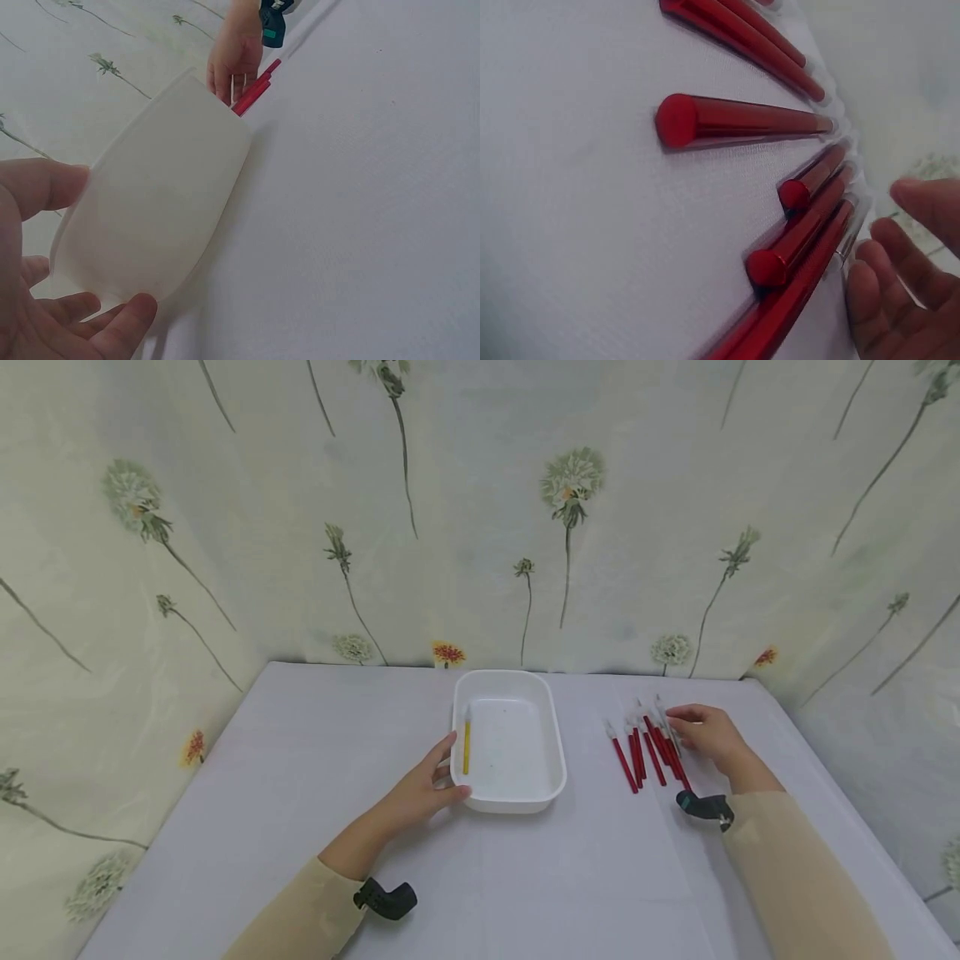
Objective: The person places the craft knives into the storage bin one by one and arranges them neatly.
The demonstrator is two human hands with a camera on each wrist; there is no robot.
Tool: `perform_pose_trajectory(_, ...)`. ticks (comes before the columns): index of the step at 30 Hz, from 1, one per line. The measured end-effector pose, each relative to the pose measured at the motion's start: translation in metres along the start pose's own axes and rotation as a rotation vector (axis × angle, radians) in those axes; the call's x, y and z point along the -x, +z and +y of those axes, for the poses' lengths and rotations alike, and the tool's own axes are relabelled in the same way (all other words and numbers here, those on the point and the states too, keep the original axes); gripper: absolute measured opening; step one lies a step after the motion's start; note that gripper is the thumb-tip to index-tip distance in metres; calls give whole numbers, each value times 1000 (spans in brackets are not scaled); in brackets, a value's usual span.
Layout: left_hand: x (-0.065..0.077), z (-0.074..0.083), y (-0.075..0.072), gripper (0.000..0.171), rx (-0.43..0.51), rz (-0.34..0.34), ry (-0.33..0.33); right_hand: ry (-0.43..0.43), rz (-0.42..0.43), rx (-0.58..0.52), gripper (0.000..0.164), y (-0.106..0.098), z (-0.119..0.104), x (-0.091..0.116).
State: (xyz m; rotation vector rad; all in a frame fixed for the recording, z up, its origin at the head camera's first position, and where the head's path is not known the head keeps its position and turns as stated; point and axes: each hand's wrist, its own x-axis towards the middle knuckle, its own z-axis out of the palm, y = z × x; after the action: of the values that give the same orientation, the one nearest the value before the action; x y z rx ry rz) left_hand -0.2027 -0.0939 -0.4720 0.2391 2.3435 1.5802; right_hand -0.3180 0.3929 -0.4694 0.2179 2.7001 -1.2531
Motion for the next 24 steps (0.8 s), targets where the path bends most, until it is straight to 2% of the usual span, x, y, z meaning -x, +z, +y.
perform_pose_trajectory(7,1,0,0,91,6,3,7,32,-43,45,42,-1,3,-6)
perform_pose_trajectory(14,0,0,1,91,19,3,11,20,-96,87,44,-5,10,-13)
perform_pose_trajectory(24,0,-2,1,91,17,6,9,19,-117,129,44,-11,10,-9)
